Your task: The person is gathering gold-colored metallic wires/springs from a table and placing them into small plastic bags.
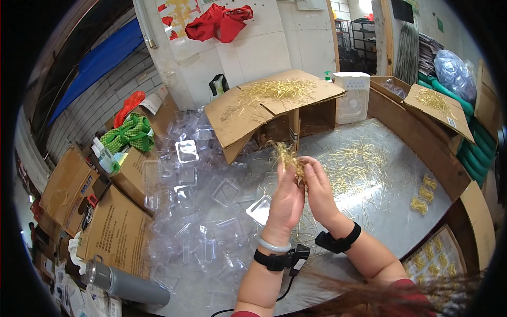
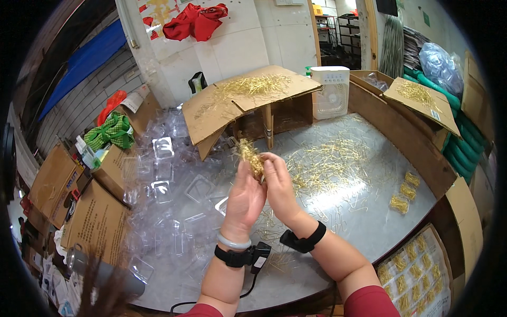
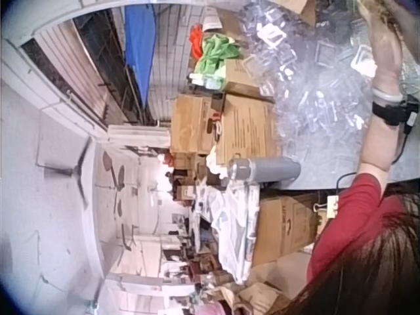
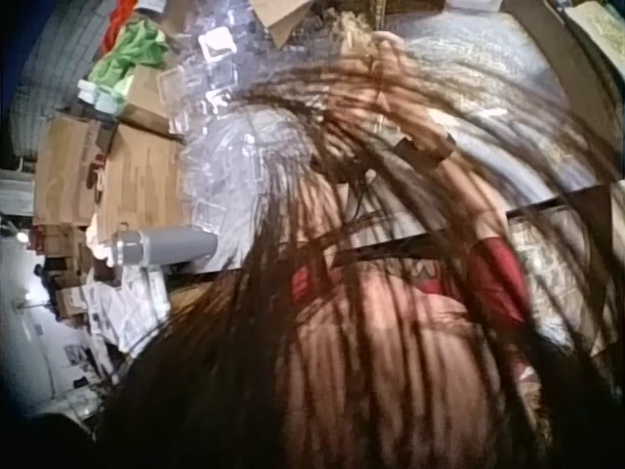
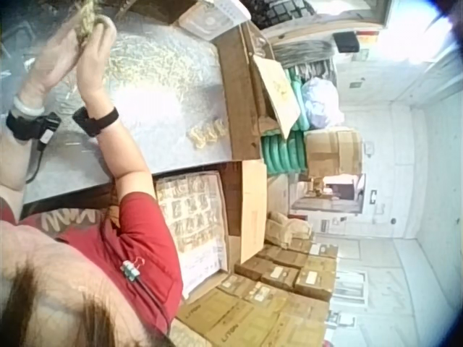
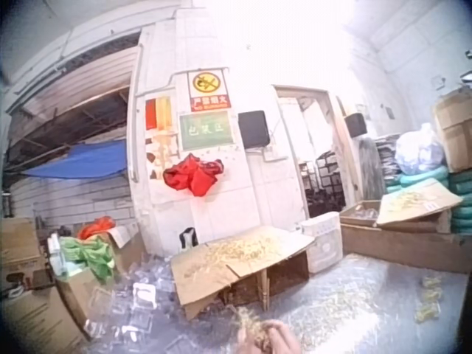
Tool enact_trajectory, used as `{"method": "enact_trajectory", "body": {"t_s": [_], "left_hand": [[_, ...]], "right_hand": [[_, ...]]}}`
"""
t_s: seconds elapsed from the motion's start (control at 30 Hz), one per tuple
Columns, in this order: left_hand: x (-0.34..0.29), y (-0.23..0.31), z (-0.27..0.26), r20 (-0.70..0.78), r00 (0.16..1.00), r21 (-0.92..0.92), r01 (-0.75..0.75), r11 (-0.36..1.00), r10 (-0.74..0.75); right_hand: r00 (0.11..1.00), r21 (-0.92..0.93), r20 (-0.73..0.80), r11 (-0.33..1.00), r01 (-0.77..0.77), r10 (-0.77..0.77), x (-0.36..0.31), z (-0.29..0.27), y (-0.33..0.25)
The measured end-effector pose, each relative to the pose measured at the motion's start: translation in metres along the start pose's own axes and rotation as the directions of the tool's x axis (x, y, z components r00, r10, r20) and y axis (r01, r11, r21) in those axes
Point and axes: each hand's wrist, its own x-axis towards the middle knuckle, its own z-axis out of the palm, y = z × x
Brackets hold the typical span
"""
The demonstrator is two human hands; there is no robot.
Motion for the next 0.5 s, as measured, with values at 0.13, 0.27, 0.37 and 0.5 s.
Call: {"method": "enact_trajectory", "body": {"t_s": [0.13, 0.27, 0.37, 0.5], "left_hand": [[0.004, -0.014, -0.003, -0.065, 0.997, 0.333, -0.023, 0.943, 0.048], [-0.003, -0.023, 0.000, -0.019, 0.985, 0.446, -0.144, 0.884, 0.170], [-0.011, -0.017, 0.022, -0.087, 0.984, 0.216, -0.133, 0.967, 0.155], [-0.010, -0.020, 0.024, -0.121, 0.992, -0.016, -0.043, 0.999, 0.041]], "right_hand": [[0.986, 0.651, -0.003, 0.749, -0.127, 0.169, -0.002, 0.009, -0.027], [0.996, 0.646, -0.064, 0.763, -0.009, 0.065, -0.007, 0.011, -0.036], [0.987, 0.570, -0.148, 0.820, 0.038, 0.057, -0.003, 0.011, -0.030], [0.997, 0.322, -0.071, 0.947, 0.022, 0.001, -0.005, 0.006, -0.040]]}}
